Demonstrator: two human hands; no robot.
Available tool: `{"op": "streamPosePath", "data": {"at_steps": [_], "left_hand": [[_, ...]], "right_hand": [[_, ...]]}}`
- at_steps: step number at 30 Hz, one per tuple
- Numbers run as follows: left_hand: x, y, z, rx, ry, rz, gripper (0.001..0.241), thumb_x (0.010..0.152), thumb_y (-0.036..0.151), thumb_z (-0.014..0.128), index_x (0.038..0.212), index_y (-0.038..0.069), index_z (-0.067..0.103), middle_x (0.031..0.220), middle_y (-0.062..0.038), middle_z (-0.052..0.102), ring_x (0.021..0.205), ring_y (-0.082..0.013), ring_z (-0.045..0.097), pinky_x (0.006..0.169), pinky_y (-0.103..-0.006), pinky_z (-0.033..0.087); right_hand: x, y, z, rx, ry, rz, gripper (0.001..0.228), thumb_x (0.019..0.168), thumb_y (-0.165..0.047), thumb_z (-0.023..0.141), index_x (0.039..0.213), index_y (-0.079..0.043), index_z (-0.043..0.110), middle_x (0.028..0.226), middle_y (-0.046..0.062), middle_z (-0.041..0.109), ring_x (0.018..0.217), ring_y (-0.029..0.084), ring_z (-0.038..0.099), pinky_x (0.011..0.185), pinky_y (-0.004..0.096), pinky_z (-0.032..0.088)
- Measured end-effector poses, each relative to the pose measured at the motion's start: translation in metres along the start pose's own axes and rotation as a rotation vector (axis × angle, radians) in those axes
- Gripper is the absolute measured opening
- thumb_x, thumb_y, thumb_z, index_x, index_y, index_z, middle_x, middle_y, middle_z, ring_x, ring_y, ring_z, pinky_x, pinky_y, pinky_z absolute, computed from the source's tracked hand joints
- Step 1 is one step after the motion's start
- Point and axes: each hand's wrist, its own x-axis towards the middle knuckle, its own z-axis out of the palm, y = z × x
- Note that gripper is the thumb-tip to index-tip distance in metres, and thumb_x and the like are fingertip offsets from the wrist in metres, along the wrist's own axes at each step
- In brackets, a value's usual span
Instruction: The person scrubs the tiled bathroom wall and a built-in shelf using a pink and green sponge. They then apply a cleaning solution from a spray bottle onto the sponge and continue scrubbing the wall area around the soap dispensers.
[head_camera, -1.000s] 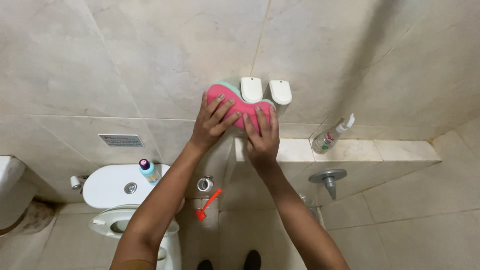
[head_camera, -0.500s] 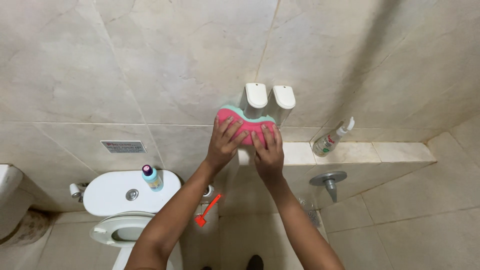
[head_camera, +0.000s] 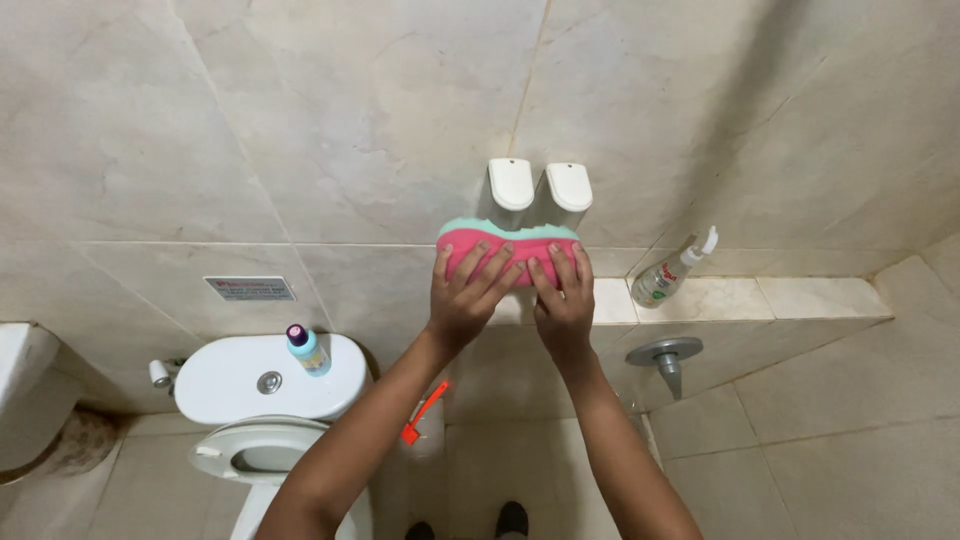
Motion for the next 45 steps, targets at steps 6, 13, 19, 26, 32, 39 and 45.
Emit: {"op": "streamPosePath", "data": {"at_steps": [6, 13, 19, 26, 32, 39, 45], "left_hand": [[0.014, 0.024, -0.004, 0.092, 0.001, 0.051, 0.033, 0.102, 0.025, 0.063, 0.133, 0.025, 0.072, 0.143, 0.003, 0.064, 0.136, -0.0208, 0.054, 0.121, -0.0550, 0.026], [0.060, 0.051, -0.019, 0.125, 0.010, 0.036, 0.035, 0.101, 0.026, 0.063, 0.136, 0.025, 0.071, 0.145, 0.002, 0.064, 0.137, -0.0209, 0.053, 0.122, -0.0540, 0.026], [0.001, 0.067, -0.005, 0.172, -0.038, 0.096, 0.032, 0.102, 0.028, 0.065, 0.133, 0.025, 0.071, 0.143, 0.003, 0.065, 0.136, -0.0201, 0.054, 0.122, -0.0545, 0.027], [-0.054, 0.073, 0.000, 0.219, -0.151, 0.213, 0.033, 0.101, 0.027, 0.061, 0.133, 0.028, 0.070, 0.145, 0.006, 0.063, 0.137, -0.0159, 0.053, 0.123, -0.0537, 0.026], [-0.063, 0.068, -0.008, 0.242, -0.261, 0.232, 0.041, 0.097, 0.026, 0.060, 0.138, 0.029, 0.067, 0.150, 0.006, 0.059, 0.140, -0.0150, 0.052, 0.123, -0.0540, 0.026], [-0.068, 0.060, -0.017, -0.016, -0.222, -0.091, 0.061, 0.090, 0.037, 0.081, 0.144, 0.016, 0.060, 0.155, -0.009, 0.052, 0.147, -0.0289, 0.044, 0.124, -0.0576, 0.028], [-0.058, 0.056, -0.016, -0.327, -0.145, -0.705, 0.086, 0.086, 0.038, 0.081, 0.154, 0.004, 0.042, 0.167, -0.026, 0.026, 0.154, -0.0487, 0.023, 0.121, -0.0541, 0.028]], "right_hand": [[-0.009, 0.021, -0.011, 0.019, 0.018, 0.045, 0.042, 0.084, 0.010, 0.068, 0.123, -0.005, 0.072, 0.144, 0.018, 0.057, 0.140, 0.048, 0.048, 0.117, 0.057, 0.045], [0.016, 0.044, -0.031, 0.081, 0.136, 0.025, 0.042, 0.087, 0.010, 0.071, 0.126, -0.005, 0.069, 0.149, 0.017, 0.053, 0.145, 0.047, 0.045, 0.124, 0.056, 0.041], [-0.021, 0.013, -0.054, 0.345, -0.018, 0.507, 0.085, 0.071, 0.003, 0.080, 0.148, -0.004, 0.042, 0.154, 0.030, 0.032, 0.140, 0.050, 0.038, 0.112, 0.054, 0.039], [-0.076, 0.033, -0.030, 1.378, -0.090, 1.543, 0.068, 0.091, -0.025, 0.067, 0.152, -0.019, 0.038, 0.133, 0.008, 0.056, 0.108, 0.022, 0.063, 0.087, 0.041, 0.058], [-0.080, 0.027, -0.005, 1.213, 0.033, 1.566, 0.056, 0.090, -0.025, 0.073, 0.138, -0.012, 0.048, 0.126, 0.009, 0.060, 0.107, 0.021, 0.063, 0.078, 0.037, 0.058], [-0.067, 0.005, 0.016, 1.219, 0.253, 1.408, 0.045, 0.093, -0.017, 0.069, 0.133, -0.010, 0.049, 0.126, 0.009, 0.059, 0.110, 0.018, 0.064, 0.082, 0.033, 0.063], [-0.093, 0.007, 0.046, 1.212, 0.303, 1.261, 0.043, 0.098, -0.011, 0.069, 0.135, -0.009, 0.048, 0.121, 0.009, 0.060, 0.099, 0.018, 0.060, 0.071, 0.028, 0.054]]}}
